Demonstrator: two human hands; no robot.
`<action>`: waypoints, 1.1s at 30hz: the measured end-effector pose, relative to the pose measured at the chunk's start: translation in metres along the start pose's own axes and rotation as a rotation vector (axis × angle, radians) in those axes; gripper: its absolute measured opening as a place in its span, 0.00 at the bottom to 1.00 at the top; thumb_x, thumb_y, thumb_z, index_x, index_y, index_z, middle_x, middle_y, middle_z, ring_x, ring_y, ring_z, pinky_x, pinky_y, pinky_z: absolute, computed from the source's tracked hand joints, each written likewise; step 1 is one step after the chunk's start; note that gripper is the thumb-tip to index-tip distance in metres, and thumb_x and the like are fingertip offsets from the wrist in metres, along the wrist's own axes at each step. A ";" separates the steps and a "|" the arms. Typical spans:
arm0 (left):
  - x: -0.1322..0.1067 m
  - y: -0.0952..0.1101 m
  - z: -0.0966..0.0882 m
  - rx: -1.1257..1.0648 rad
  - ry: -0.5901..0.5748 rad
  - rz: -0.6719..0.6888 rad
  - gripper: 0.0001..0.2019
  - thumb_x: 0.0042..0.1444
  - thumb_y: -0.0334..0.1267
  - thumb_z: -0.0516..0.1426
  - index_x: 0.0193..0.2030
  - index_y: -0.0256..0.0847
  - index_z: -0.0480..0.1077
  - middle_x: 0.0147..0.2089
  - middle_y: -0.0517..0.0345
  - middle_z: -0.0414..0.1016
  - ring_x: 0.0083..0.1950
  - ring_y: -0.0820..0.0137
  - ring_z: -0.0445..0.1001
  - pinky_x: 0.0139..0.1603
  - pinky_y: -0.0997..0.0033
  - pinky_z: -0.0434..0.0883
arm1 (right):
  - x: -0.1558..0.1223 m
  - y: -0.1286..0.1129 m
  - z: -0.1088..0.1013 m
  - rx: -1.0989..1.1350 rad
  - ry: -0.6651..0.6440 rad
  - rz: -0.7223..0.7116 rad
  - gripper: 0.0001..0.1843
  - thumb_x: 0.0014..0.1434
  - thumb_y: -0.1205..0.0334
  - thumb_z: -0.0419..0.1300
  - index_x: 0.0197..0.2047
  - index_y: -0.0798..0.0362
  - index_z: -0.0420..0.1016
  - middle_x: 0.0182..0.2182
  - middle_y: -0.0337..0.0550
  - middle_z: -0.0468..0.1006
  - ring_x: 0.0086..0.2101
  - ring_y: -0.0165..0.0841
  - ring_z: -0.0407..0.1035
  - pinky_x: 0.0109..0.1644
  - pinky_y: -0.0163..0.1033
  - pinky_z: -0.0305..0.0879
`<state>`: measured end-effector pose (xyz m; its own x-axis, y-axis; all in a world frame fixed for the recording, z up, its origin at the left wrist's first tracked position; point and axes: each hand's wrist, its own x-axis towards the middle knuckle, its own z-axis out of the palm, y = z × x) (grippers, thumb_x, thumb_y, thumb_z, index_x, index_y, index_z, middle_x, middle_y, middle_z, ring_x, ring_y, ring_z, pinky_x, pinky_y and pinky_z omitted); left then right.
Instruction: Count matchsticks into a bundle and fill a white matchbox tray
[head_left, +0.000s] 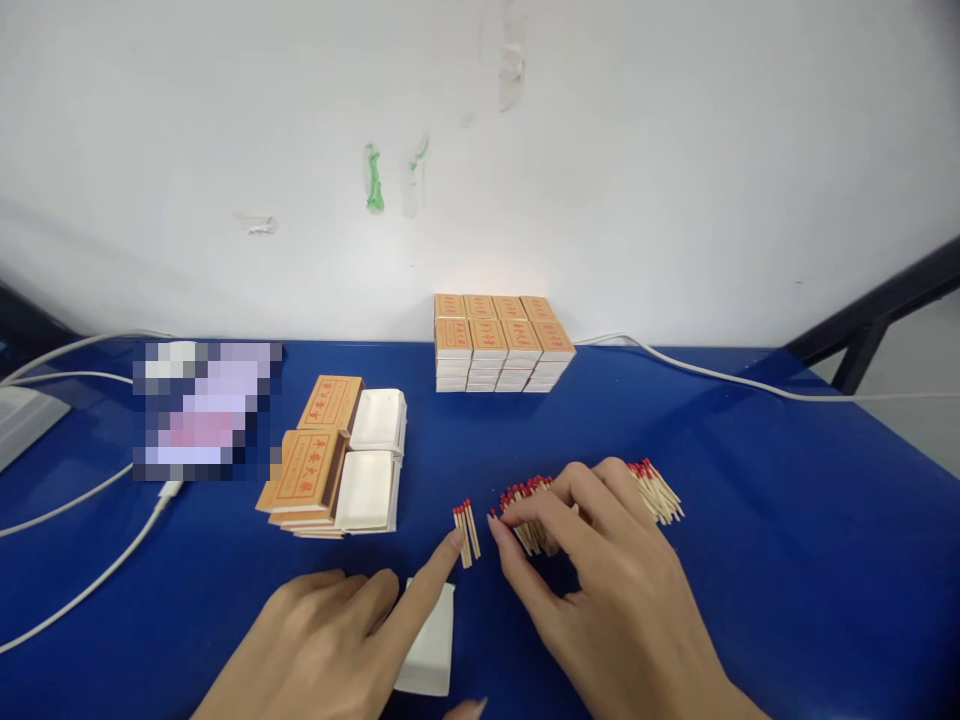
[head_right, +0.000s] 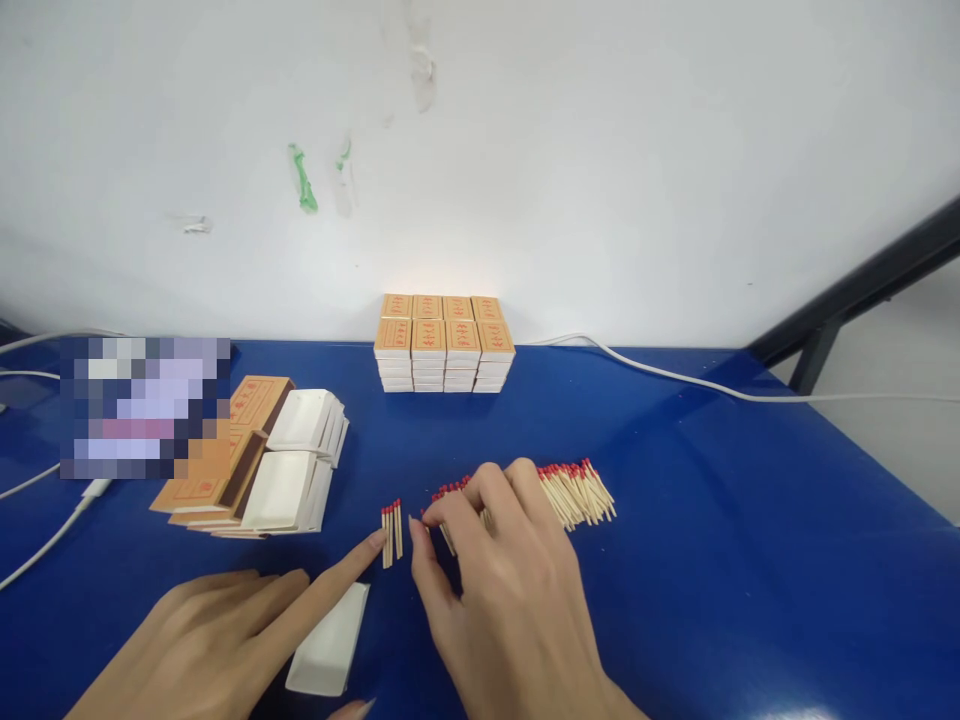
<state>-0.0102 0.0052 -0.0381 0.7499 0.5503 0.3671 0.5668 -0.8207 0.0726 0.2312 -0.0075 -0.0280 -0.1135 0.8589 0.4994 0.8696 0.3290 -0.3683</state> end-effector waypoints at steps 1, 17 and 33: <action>0.000 0.000 0.000 -0.010 0.000 -0.008 0.31 0.78 0.51 0.53 0.78 0.31 0.65 0.30 0.62 0.79 0.24 0.66 0.80 0.23 0.65 0.79 | -0.001 0.002 -0.001 -0.016 0.003 -0.005 0.11 0.72 0.69 0.66 0.35 0.51 0.77 0.34 0.44 0.75 0.37 0.40 0.63 0.40 0.50 0.66; 0.000 -0.002 0.002 -0.058 0.022 -0.049 0.34 0.75 0.53 0.57 0.81 0.38 0.64 0.32 0.60 0.83 0.26 0.67 0.82 0.32 0.69 0.84 | 0.003 -0.003 0.010 -0.003 -0.075 -0.004 0.12 0.75 0.70 0.63 0.36 0.53 0.80 0.34 0.46 0.75 0.38 0.43 0.64 0.41 0.52 0.69; 0.001 -0.001 -0.001 -0.041 0.045 -0.040 0.31 0.78 0.54 0.53 0.78 0.36 0.67 0.30 0.62 0.81 0.26 0.67 0.82 0.31 0.69 0.82 | 0.002 0.000 0.004 0.050 -0.166 0.013 0.14 0.76 0.70 0.59 0.59 0.53 0.82 0.43 0.49 0.75 0.43 0.44 0.65 0.43 0.54 0.72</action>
<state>-0.0105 0.0061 -0.0372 0.7100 0.5764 0.4045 0.5810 -0.8041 0.1259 0.2291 -0.0038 -0.0302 -0.1840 0.9148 0.3597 0.8471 0.3331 -0.4140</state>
